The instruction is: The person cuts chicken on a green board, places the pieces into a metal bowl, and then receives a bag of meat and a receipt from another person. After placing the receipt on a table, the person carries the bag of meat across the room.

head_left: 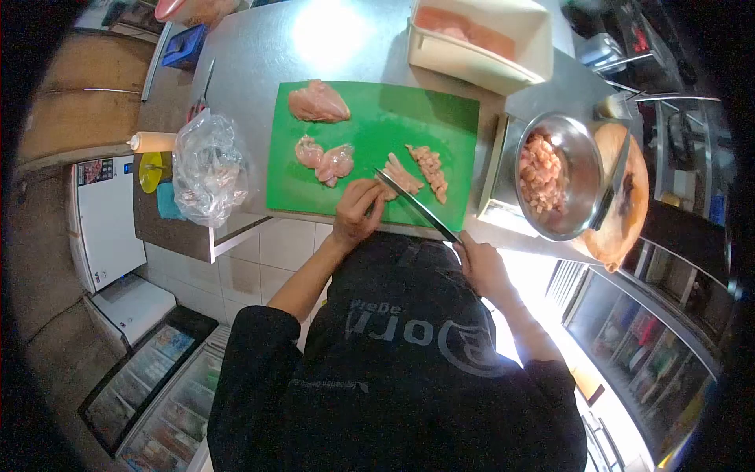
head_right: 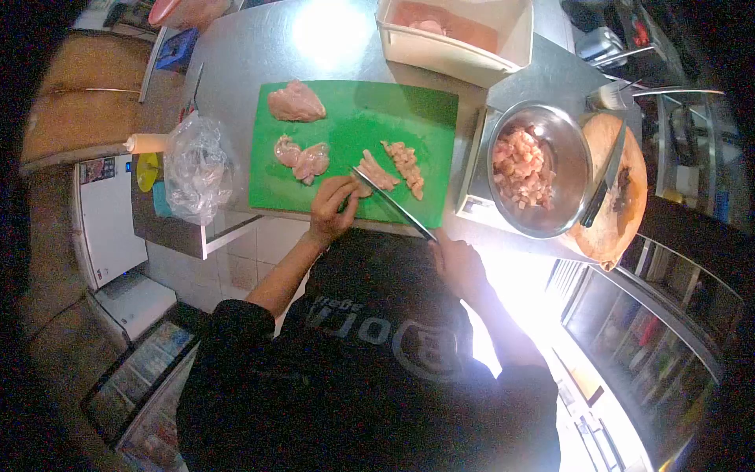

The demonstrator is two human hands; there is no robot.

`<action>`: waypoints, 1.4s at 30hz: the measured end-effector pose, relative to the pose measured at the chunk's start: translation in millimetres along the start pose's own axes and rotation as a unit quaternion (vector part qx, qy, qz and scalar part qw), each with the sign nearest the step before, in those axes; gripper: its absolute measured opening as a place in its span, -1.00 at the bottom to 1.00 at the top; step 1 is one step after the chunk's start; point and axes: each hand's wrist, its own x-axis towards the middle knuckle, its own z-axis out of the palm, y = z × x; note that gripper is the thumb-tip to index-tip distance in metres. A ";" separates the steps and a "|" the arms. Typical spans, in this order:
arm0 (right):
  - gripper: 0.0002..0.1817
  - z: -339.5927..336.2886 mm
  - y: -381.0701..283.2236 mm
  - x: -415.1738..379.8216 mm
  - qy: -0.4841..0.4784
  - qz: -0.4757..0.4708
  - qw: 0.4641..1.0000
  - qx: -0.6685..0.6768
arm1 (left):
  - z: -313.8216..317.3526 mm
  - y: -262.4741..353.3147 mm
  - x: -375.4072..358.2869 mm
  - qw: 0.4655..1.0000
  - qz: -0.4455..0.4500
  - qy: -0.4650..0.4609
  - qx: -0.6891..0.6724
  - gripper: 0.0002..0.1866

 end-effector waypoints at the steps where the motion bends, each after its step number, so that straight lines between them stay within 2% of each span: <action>1: -0.74 -4.0 -5.0 -2.4 0.011 -0.005 1.000 0.002 | -2.7 0.3 -0.4 1.000 -0.011 0.009 0.000 -0.74; 5: -0.75 -8.7 -17.6 -13.6 0.019 0.017 1.000 -0.011 | -5.2 0.7 0.3 1.000 0.011 -0.003 0.005 -0.74; 7: -0.75 -14.2 -23.7 -16.6 -0.007 0.020 1.000 -0.016 | -2.6 -1.5 -1.9 1.000 0.019 -0.006 -0.001 -0.75; 20: -0.75 -29.0 -40.4 -18.5 -0.053 0.036 0.992 -0.110 | 2.7 -5.3 -6.7 1.000 0.009 -0.010 -0.004 -0.76; 23: -0.74 -11.1 -38.8 -1.9 -0.070 0.048 0.991 -0.100 | 3.5 -8.8 -9.0 1.000 0.007 -0.012 -0.001 -0.75; 25: -0.71 20.4 -25.7 26.7 0.015 -0.034 0.998 -0.054 | 3.0 -7.4 -8.9 1.000 0.006 -0.019 0.004 -0.74; 26: -0.71 19.9 -27.9 34.4 0.015 -0.031 0.998 -0.053 | 4.2 -6.7 -8.3 1.000 0.007 -0.021 0.002 -0.74; 28: -0.73 19.9 -32.3 45.8 -0.052 0.004 0.998 -0.043 | 4.6 -6.7 -8.5 1.000 0.014 -0.012 0.017 -0.74; 31: -0.71 17.2 -6.4 15.3 -0.059 0.022 0.998 -0.001 | 6.2 -8.6 -8.4 0.999 0.015 -0.003 0.028 -0.73; 35: -0.71 7.9 27.2 -18.1 -0.069 0.064 0.995 -0.033 | 2.5 -4.1 -3.2 1.000 0.026 -0.010 0.010 -0.73; 37: -0.62 -15.5 28.0 -22.3 -0.136 0.041 0.989 0.041 | -1.4 -2.4 -2.5 1.000 0.012 -0.028 0.007 -0.69; 38: -0.59 -6.5 48.1 -28.9 -0.080 -0.015 0.994 0.071 | -4.2 -3.7 -1.7 0.999 0.019 -0.030 0.007 -0.69; 42: -0.58 -35.8 48.6 -53.7 -0.130 0.007 0.986 0.103 | -14.9 -2.8 9.0 0.998 -0.003 -0.062 -0.006 -0.55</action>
